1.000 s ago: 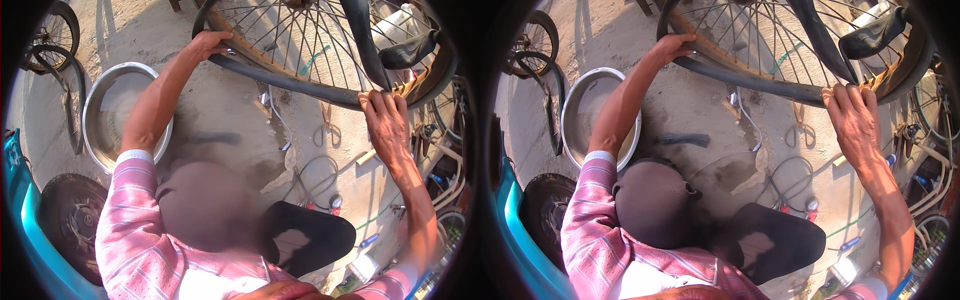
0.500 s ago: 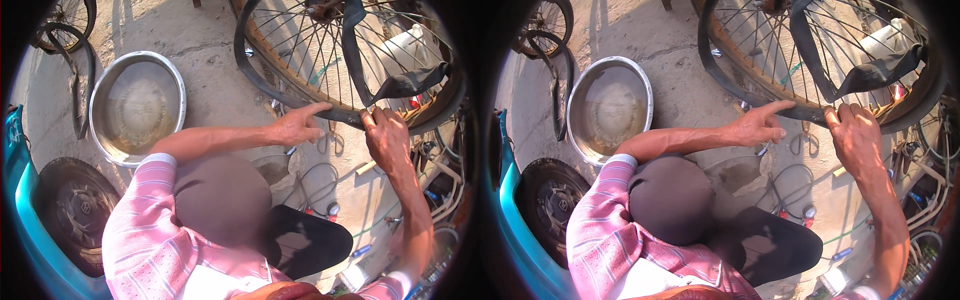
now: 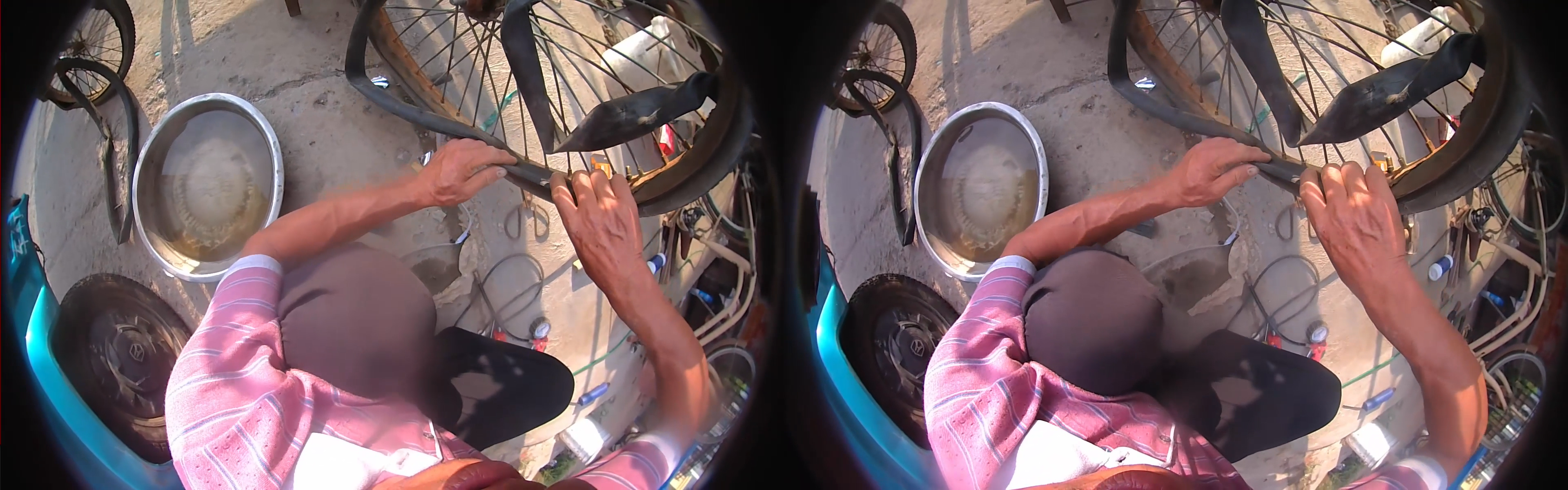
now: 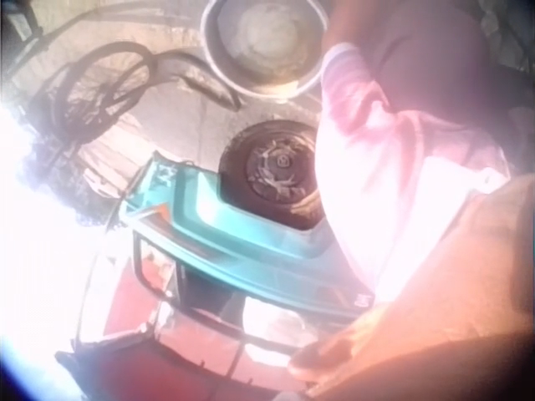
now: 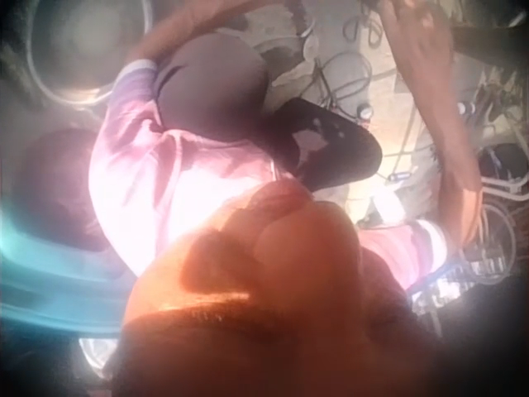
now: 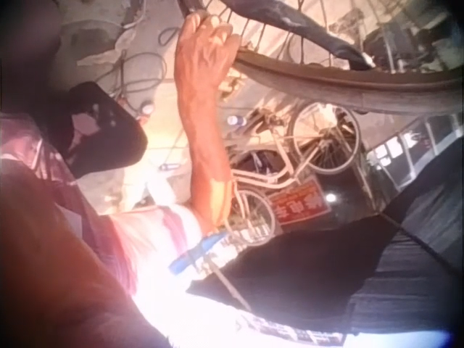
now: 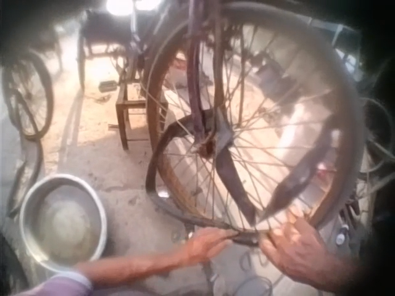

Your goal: The person removes an inner tube from a bicycle wheel, examines the tube, and begins tucking the inner tube back into the tire rim by hand.

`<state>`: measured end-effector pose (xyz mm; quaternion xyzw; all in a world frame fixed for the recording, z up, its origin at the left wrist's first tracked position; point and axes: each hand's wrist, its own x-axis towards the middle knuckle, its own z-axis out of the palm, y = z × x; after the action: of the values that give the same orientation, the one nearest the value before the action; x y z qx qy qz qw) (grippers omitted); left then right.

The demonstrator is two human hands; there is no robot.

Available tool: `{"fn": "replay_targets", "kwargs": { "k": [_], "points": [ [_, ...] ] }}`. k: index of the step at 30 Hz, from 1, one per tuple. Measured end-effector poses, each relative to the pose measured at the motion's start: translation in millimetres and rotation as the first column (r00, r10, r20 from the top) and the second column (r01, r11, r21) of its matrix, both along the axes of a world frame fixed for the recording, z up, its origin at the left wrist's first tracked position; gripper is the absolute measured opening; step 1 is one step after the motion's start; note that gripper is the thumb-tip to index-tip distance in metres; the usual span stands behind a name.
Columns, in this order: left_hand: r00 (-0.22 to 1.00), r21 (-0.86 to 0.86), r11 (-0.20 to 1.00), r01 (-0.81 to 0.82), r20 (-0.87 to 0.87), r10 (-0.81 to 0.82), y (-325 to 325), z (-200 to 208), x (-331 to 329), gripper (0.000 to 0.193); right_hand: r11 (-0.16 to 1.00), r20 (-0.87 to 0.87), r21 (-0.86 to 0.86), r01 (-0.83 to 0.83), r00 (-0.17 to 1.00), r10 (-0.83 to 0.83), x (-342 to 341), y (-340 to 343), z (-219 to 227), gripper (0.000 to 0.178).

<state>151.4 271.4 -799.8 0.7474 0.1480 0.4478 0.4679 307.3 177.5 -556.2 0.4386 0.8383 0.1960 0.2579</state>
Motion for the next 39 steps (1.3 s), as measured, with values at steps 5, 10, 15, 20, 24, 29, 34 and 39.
{"fn": "replay_targets", "kwargs": {
  "k": [5,10,15,20,24,29,34,39],
  "points": [
    [1.0,0.05,0.999,-0.007,-0.023,0.008,5.9,0.6,4.5,0.026,0.992,0.018,-0.092,0.085,0.996,-0.084,1.3,6.0,-0.2,0.018],
    [0.969,-0.075,0.977,0.2,-0.133,-0.208,11.4,9.5,-2.6,0.024,0.992,-0.025,-0.124,0.036,0.999,-0.039,4.3,11.3,5.0,0.016],
    [0.875,-0.002,0.925,0.379,-0.324,-0.359,20.0,26.8,-12.2,0.033,0.989,-0.085,-0.147,0.014,0.996,-0.027,6.8,13.9,5.5,0.014],
    [0.858,0.164,0.923,0.349,-0.452,-0.244,11.5,30.6,-11.7,0.037,0.994,-0.167,-0.102,0.036,0.985,-0.053,-3.9,17.5,2.5,0.01],
    [0.899,0.227,0.947,0.226,-0.423,-0.113,4.4,27.8,-8.3,0.038,0.99,-0.108,-0.102,0.093,0.989,-0.104,3.7,18.2,-4.9,0.007],
    [0.955,0.08,0.982,0.169,-0.259,-0.144,10.6,9.0,-11.4,0.043,0.987,-0.039,-0.093,0.132,0.99,-0.136,6.5,20.5,-6.6,0.006],
    [0.958,0.025,0.996,0.083,-0.276,-0.073,24.4,5.8,-12.9,0.046,0.985,-0.039,-0.1,0.139,0.989,-0.143,14.3,17.2,-1.9,0.007],
    [0.877,0.056,0.988,0.145,-0.47,-0.102,30.4,17.3,-19.4,0.03,0.987,-0.096,-0.093,0.134,0.985,-0.143,17.0,22.1,-7.0,0.005]
  ]
}}
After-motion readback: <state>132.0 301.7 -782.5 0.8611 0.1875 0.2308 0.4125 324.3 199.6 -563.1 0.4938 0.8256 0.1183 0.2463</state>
